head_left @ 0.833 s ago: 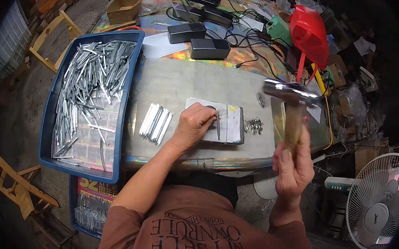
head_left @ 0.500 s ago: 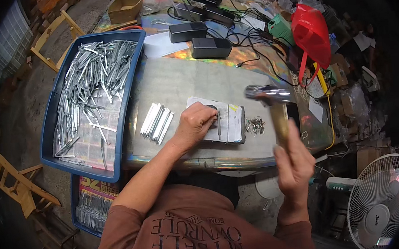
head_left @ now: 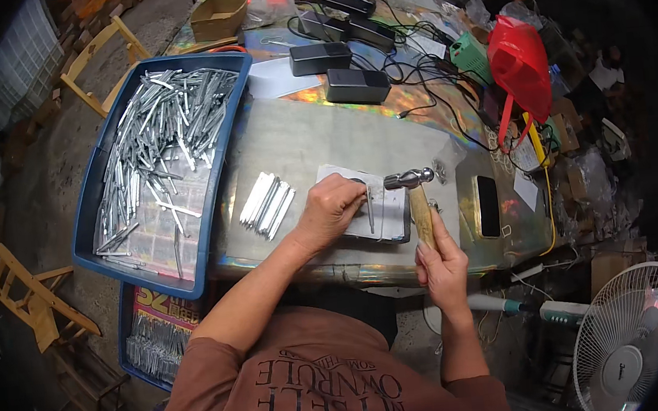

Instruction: The person assembles metal components by picking up metal strips and small metal fasteners, attaching the fasteners onto the ends of the strips by hand, and securing each piece using a hammer against a block.

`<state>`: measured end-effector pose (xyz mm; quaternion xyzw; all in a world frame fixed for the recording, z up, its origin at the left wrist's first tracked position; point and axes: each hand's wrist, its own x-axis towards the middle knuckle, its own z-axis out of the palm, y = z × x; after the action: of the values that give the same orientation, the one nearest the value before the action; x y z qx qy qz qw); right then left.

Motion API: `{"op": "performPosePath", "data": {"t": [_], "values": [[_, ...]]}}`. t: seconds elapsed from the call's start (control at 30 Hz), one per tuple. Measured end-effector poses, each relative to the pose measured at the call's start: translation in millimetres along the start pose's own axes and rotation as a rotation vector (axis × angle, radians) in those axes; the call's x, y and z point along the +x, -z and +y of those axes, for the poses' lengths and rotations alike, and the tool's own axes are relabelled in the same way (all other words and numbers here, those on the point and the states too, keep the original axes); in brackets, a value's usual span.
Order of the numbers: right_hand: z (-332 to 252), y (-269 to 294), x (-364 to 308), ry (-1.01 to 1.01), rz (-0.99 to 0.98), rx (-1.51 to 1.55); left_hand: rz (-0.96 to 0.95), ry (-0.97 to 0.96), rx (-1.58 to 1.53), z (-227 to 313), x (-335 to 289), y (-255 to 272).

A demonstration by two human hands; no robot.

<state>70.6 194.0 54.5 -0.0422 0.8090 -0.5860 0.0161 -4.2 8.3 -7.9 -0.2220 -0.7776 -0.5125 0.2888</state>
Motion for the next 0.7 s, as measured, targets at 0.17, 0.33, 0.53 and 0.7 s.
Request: {"op": "performPosePath", "data": {"t": [0.17,0.33,0.53,0.7], "values": [[25,-22,6,-0.365,0.031,0.636,0.037,-0.002,-0.027,9,4,-1],[40,-23,8,-0.335,-0.043,0.597,-0.016,0.125,-0.088,21,-12,6],[31,0,0,0.047,0.230,-0.428,-0.106,0.253,-0.105,34,-35,29],[9,-31,-5,0.496,-0.106,-0.413,-0.227,0.319,-0.141,45,-45,41]]}}
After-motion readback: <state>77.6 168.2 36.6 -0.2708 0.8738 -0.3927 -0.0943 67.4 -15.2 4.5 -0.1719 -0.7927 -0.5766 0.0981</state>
